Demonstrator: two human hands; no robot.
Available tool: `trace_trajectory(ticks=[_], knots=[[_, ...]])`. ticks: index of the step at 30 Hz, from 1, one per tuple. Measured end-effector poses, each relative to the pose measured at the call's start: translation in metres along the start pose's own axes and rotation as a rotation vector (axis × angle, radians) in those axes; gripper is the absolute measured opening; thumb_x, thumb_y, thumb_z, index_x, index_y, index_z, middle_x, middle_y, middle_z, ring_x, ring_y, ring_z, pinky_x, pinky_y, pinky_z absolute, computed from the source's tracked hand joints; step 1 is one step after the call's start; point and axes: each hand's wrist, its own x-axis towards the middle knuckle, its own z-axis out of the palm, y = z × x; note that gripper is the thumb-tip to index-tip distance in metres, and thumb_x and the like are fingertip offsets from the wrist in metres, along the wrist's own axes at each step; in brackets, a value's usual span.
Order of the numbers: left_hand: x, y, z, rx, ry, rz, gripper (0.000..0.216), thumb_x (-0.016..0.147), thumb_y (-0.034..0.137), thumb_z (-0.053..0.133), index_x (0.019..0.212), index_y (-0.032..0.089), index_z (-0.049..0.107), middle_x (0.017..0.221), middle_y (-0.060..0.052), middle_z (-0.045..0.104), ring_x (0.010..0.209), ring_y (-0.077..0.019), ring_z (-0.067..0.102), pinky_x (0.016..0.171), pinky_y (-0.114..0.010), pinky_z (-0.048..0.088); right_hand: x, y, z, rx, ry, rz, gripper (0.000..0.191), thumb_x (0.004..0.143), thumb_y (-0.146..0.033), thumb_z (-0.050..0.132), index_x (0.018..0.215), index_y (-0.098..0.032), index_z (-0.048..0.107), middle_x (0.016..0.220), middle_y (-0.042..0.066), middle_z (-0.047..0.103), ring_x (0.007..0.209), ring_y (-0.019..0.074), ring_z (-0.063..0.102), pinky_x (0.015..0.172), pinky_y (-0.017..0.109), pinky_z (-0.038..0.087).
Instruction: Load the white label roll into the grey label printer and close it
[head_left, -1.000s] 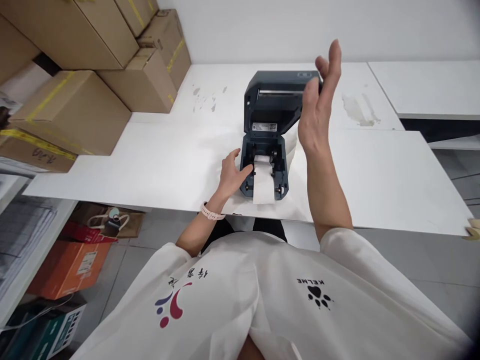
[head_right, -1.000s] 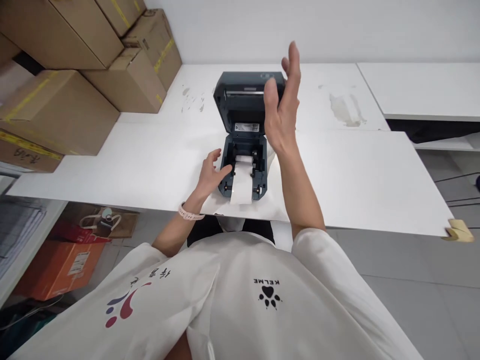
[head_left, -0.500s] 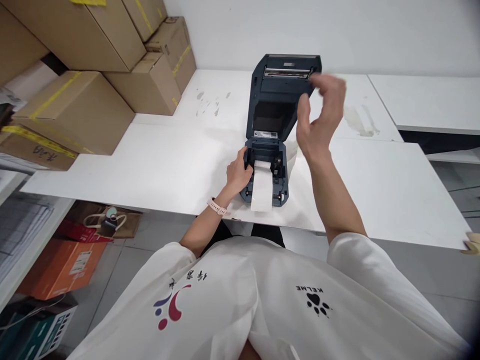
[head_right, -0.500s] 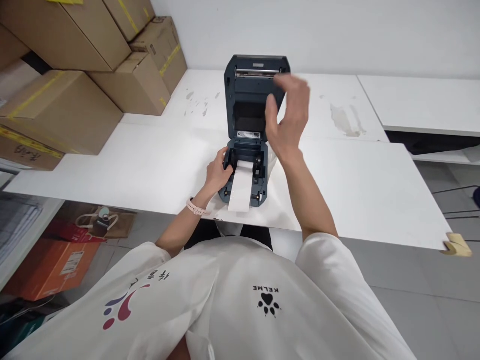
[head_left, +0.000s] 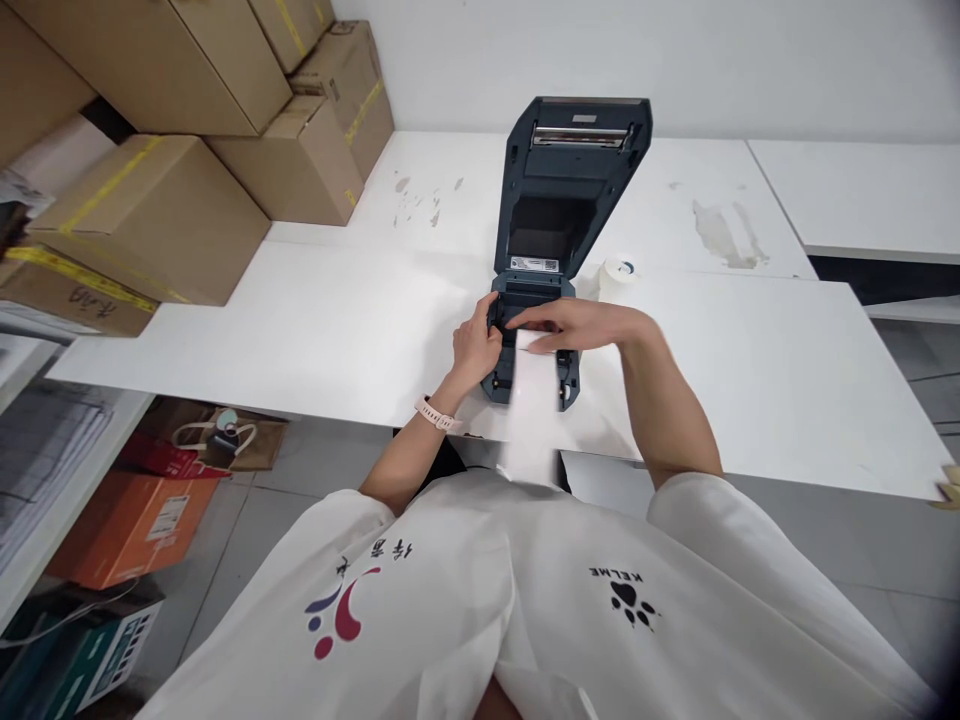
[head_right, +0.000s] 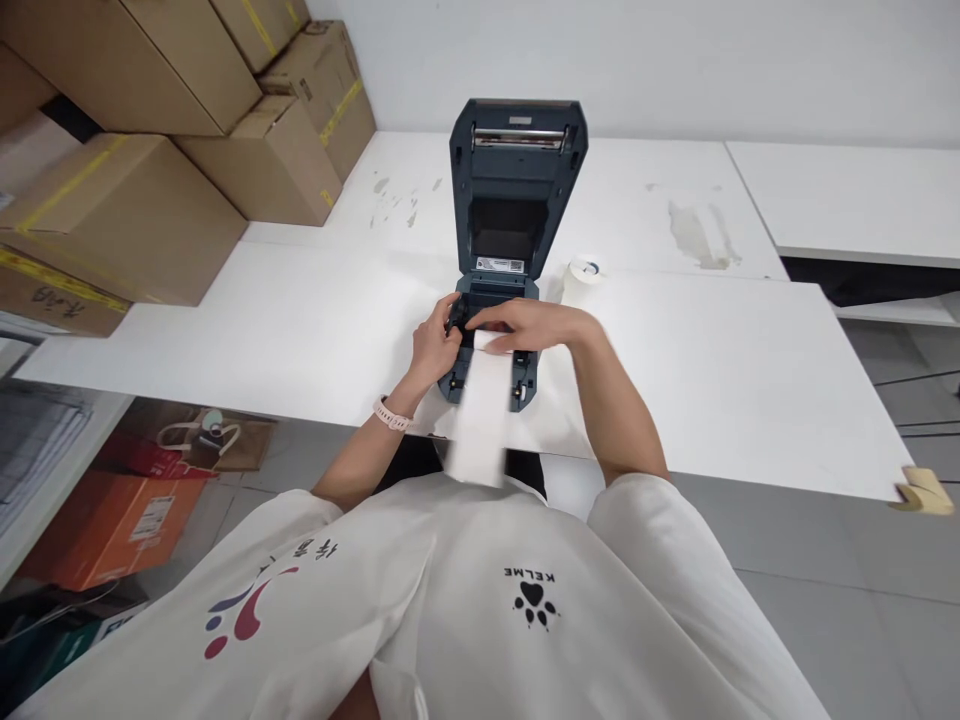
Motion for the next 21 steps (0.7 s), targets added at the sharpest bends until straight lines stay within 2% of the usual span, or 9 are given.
trace_trajectory(ticks=[2, 4, 6, 9, 11, 14, 16, 18, 21], knots=[[-0.001, 0.000, 0.000, -0.026, 0.000, -0.004, 0.067, 0.085, 0.009, 0.046, 0.150, 0.023, 0.053, 0.087, -0.004, 0.071, 0.086, -0.0259, 0.067, 0.089, -0.038, 0.046, -0.041, 0.012, -0.001, 0.194, 0.141, -0.045, 0.058, 0.089, -0.059, 0.071, 0.139, -0.030, 0.070, 0.128, 0.006, 0.077, 0.106, 0.0272, 0.071, 0.092, 0.042, 0.056], [-0.002, 0.001, -0.001, -0.062, 0.004, -0.011, 0.065, 0.085, 0.009, 0.048, 0.148, 0.024, 0.055, 0.080, -0.002, 0.068, 0.082, -0.0253, 0.067, 0.089, -0.037, 0.047, -0.084, 0.031, 0.008, 0.360, 0.337, -0.022, 0.056, 0.081, -0.062, 0.080, 0.128, -0.032, 0.076, 0.123, 0.006, 0.078, 0.108, 0.0300, 0.071, 0.095, 0.047, 0.056], [-0.002, 0.002, -0.001, -0.080, 0.001, -0.024, 0.064, 0.085, 0.011, 0.050, 0.147, 0.025, 0.057, 0.074, -0.001, 0.065, 0.080, -0.0257, 0.066, 0.088, -0.037, 0.048, -0.118, 0.055, 0.025, 0.487, 0.568, 0.065, 0.049, 0.072, -0.059, 0.088, 0.112, -0.034, 0.079, 0.109, 0.008, 0.079, 0.105, 0.0331, 0.071, 0.093, 0.051, 0.057], [-0.002, 0.004, -0.002, -0.078, 0.004, -0.048, 0.062, 0.085, 0.012, 0.052, 0.145, 0.024, 0.060, 0.072, -0.001, 0.065, 0.082, -0.0273, 0.067, 0.088, -0.039, 0.048, -0.139, 0.090, 0.052, 0.580, 0.830, 0.258, 0.043, 0.067, -0.055, 0.092, 0.101, -0.033, 0.078, 0.109, 0.008, 0.078, 0.101, 0.0327, 0.071, 0.087, 0.051, 0.059], [-0.003, 0.005, -0.003, -0.099, 0.011, -0.057, 0.062, 0.084, 0.012, 0.053, 0.144, 0.025, 0.061, 0.077, -0.002, 0.069, 0.083, -0.0270, 0.069, 0.089, -0.039, 0.049, -0.136, 0.107, 0.065, 0.600, 0.858, 0.354, 0.045, 0.065, -0.055, 0.092, 0.100, -0.031, 0.077, 0.114, 0.007, 0.078, 0.097, 0.0293, 0.071, 0.084, 0.048, 0.060], [-0.005, 0.006, -0.004, -0.155, 0.007, -0.067, 0.064, 0.085, 0.015, 0.054, 0.148, 0.027, 0.056, 0.098, -0.006, 0.078, 0.088, -0.0259, 0.071, 0.090, -0.038, 0.050, -0.125, 0.121, 0.070, 0.613, 0.714, 0.422, 0.048, 0.066, -0.055, 0.091, 0.103, -0.028, 0.077, 0.118, 0.007, 0.078, 0.093, 0.0258, 0.071, 0.085, 0.046, 0.061], [-0.006, 0.006, -0.005, -0.172, 0.007, -0.077, 0.069, 0.087, 0.017, 0.056, 0.155, 0.027, 0.048, 0.121, -0.010, 0.079, 0.095, -0.0260, 0.072, 0.092, -0.038, 0.050, -0.121, 0.129, 0.064, 0.626, 0.629, 0.403, 0.053, 0.068, -0.055, 0.089, 0.112, -0.028, 0.077, 0.123, 0.008, 0.077, 0.103, 0.0273, 0.072, 0.092, 0.047, 0.061], [-0.006, 0.005, -0.005, -0.167, 0.009, -0.087, 0.074, 0.088, 0.019, 0.057, 0.159, 0.027, 0.040, 0.138, -0.013, 0.074, 0.100, -0.0258, 0.073, 0.094, -0.038, 0.050, -0.117, 0.141, 0.053, 0.639, 0.684, 0.361, 0.061, 0.069, -0.054, 0.089, 0.124, -0.031, 0.072, 0.129, 0.008, 0.074, 0.122, 0.0294, 0.069, 0.105, 0.049, 0.058], [-0.005, 0.005, -0.005, -0.144, 0.005, -0.077, 0.079, 0.088, 0.019, 0.057, 0.163, 0.026, 0.034, 0.143, -0.014, 0.072, 0.099, -0.0246, 0.073, 0.094, -0.037, 0.050, -0.098, 0.164, 0.032, 0.616, 0.849, 0.362, 0.089, 0.062, -0.048, 0.094, 0.142, -0.033, 0.060, 0.146, 0.010, 0.065, 0.144, 0.0315, 0.056, 0.119, 0.051, 0.048]])
